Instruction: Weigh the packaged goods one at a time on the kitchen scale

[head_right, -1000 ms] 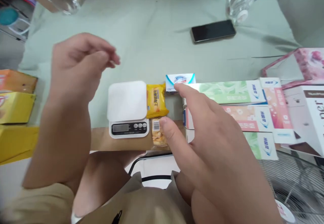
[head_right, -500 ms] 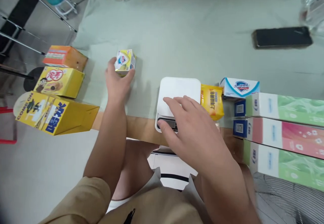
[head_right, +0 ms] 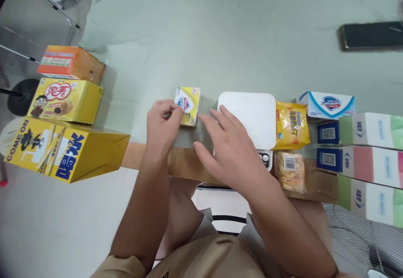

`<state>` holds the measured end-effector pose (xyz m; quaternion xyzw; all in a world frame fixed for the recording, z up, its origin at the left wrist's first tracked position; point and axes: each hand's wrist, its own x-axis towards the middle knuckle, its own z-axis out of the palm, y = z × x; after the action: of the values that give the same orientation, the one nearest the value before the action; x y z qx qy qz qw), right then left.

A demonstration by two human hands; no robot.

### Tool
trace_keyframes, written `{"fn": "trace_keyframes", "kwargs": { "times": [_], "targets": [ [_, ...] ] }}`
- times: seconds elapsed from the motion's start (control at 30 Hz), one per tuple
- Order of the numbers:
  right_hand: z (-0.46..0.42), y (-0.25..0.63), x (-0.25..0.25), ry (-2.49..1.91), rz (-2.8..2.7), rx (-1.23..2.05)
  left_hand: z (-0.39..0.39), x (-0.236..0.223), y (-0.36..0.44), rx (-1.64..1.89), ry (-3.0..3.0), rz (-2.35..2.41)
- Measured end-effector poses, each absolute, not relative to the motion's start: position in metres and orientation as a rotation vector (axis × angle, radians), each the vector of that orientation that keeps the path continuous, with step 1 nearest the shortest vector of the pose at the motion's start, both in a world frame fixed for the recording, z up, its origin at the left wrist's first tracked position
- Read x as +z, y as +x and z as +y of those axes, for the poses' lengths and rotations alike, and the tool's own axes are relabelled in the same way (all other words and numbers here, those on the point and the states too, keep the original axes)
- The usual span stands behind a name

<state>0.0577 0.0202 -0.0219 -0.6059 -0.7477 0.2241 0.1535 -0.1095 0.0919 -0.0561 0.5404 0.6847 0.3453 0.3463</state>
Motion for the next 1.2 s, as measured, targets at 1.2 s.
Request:
{"fn": "trace_keyframes", "kwargs": {
  "times": [1.2],
  "targets": [
    [-0.02,0.139,-0.001,-1.839,-1.658,0.883,0.053,-0.028,0.008,0.685,1.947,1.633]
  ]
}}
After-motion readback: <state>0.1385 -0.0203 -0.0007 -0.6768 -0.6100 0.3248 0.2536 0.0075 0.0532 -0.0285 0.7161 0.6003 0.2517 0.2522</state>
